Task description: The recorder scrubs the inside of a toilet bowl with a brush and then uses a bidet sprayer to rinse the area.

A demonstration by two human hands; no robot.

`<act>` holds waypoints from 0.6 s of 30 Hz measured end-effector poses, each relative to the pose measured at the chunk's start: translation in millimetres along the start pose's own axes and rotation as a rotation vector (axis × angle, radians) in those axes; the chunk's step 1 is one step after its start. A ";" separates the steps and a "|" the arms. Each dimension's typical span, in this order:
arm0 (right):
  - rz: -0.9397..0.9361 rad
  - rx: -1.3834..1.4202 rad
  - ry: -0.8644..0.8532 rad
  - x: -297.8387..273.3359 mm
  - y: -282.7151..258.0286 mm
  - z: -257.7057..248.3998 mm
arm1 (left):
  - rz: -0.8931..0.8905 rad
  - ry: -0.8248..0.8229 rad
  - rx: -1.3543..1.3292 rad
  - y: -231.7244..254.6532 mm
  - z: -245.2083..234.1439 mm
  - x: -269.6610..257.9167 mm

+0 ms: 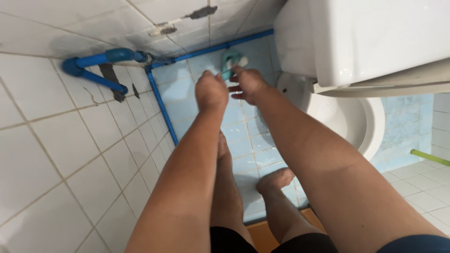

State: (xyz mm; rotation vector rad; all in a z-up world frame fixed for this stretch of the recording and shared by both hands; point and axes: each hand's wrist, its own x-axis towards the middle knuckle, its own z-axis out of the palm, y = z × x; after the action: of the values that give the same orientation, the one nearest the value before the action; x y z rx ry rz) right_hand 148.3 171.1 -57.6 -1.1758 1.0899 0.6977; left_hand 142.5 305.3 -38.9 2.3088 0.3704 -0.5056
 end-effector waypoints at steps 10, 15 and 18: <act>-0.001 -0.284 -0.226 -44.1 18.7 61.6 | 0.059 0.196 0.225 -105.8 -51.3 -4.0; -0.021 -0.434 -0.216 -81.1 12.9 67.6 | -0.199 0.157 0.237 -113.7 -91.4 -16.0; -0.027 -0.441 -0.220 -90.0 12.1 63.6 | -0.294 0.175 0.147 -113.2 -96.8 -15.4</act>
State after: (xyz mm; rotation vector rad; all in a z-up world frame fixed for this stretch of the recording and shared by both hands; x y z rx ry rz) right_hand 124.6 244.2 22.3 -1.4420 0.7524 1.0550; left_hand 107.3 450.9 -36.5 2.4613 0.7896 -0.4878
